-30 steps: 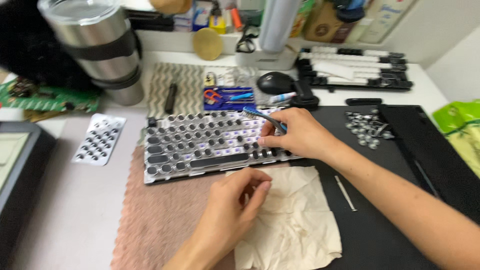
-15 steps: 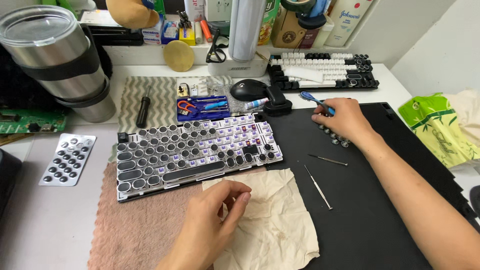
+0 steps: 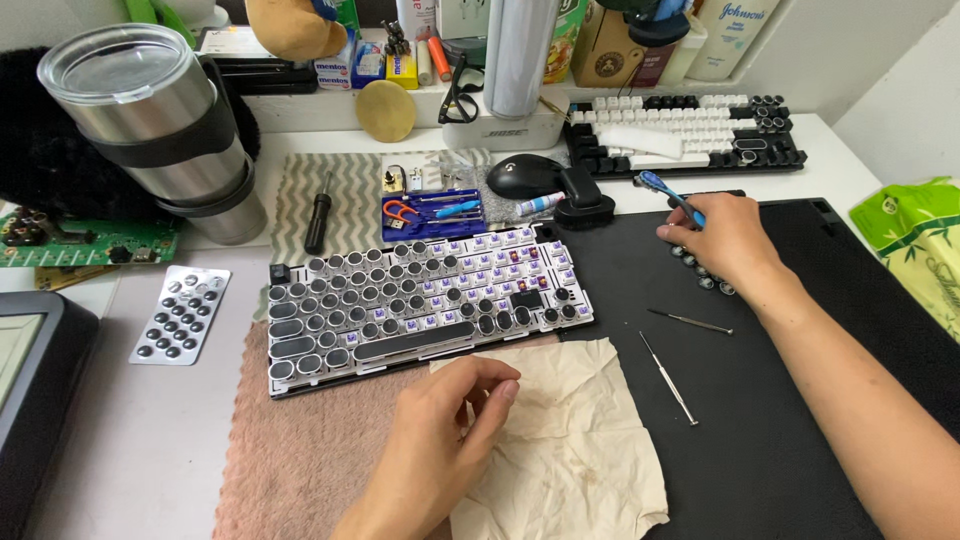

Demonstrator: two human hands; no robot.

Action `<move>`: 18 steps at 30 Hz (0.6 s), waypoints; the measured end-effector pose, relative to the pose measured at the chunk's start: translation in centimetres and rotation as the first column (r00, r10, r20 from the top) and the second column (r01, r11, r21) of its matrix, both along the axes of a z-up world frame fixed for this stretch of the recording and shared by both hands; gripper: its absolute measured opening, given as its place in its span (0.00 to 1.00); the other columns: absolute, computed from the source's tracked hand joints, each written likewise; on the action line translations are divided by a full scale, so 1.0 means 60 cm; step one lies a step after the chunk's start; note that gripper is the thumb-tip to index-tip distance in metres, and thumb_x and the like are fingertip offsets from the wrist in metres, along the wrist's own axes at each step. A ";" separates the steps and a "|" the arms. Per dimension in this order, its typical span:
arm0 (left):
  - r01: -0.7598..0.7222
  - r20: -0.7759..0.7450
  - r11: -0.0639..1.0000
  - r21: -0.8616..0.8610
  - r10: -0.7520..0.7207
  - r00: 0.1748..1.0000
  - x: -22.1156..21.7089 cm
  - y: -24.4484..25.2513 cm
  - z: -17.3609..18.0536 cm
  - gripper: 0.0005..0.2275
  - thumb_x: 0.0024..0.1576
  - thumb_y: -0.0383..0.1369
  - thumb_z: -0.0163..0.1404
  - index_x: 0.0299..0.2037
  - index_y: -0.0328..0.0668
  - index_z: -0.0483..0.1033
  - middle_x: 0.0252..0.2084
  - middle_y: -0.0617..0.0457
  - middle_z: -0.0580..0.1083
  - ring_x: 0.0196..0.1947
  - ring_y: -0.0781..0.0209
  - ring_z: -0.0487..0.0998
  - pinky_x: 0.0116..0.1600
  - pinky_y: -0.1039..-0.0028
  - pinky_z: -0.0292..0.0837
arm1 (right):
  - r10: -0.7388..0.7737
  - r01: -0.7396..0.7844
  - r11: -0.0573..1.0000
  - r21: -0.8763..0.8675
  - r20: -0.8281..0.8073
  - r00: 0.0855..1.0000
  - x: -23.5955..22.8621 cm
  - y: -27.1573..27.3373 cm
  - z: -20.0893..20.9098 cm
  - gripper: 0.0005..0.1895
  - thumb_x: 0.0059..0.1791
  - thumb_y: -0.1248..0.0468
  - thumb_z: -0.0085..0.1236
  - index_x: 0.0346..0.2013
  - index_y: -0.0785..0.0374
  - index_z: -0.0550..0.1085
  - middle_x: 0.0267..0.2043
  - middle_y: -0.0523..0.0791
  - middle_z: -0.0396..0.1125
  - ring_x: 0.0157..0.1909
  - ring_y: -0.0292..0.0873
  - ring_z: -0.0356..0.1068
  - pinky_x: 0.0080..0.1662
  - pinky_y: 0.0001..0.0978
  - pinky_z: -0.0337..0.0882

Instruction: The person cleans individual keycaps from a disassembled keyboard using a toothbrush. They repeatedly pick up a keycap, brush it, and place it on the desk. The keyboard base remains on the table throughout.

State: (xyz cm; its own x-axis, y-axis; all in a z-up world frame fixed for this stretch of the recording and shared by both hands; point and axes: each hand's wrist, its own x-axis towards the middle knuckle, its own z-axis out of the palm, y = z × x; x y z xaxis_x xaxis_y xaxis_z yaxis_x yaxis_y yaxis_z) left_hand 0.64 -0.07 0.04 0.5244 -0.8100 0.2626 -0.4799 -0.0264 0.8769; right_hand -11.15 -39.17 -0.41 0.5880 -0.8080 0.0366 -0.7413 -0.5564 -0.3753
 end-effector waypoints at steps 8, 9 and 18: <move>0.010 0.009 1.000 0.008 -0.010 1.000 0.000 -0.001 0.000 0.05 0.61 0.33 0.52 0.41 0.49 0.81 0.30 0.64 0.80 0.26 0.71 0.76 0.30 0.79 0.69 | 0.120 -0.107 0.982 -0.156 0.078 0.990 -0.011 0.047 0.017 0.08 0.50 0.57 0.68 0.35 0.58 0.82 0.36 0.40 0.76 0.41 0.43 0.70 0.47 0.37 0.64; -0.010 -0.027 1.000 0.017 0.010 1.000 0.000 -0.001 -0.002 0.04 0.60 0.34 0.53 0.40 0.50 0.82 0.30 0.64 0.80 0.25 0.72 0.74 0.31 0.79 0.69 | 0.272 -0.227 0.941 -0.249 0.162 0.949 -0.013 0.073 0.030 0.08 0.50 0.59 0.68 0.37 0.59 0.82 0.38 0.42 0.75 0.41 0.43 0.71 0.48 0.35 0.64; 0.044 -0.714 0.996 -0.080 -0.088 0.695 -0.008 -0.004 0.013 0.09 0.61 0.28 0.53 0.48 0.33 0.81 0.36 0.48 0.81 0.29 0.66 0.80 0.39 0.79 0.80 | 0.482 -0.629 0.777 0.027 0.618 0.622 -0.033 0.355 0.082 0.18 0.39 0.64 0.74 0.42 0.52 0.81 0.33 0.37 0.78 0.23 0.29 0.61 0.32 0.17 0.67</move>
State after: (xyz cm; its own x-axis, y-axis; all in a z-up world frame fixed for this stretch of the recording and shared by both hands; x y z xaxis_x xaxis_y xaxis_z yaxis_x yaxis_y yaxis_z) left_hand 0.18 -0.31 0.80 0.5173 -0.8464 -0.1268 0.2953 0.0375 0.9547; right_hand -13.11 -17.88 4.48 0.8567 -0.3596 0.3698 0.0641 -0.6373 -0.7680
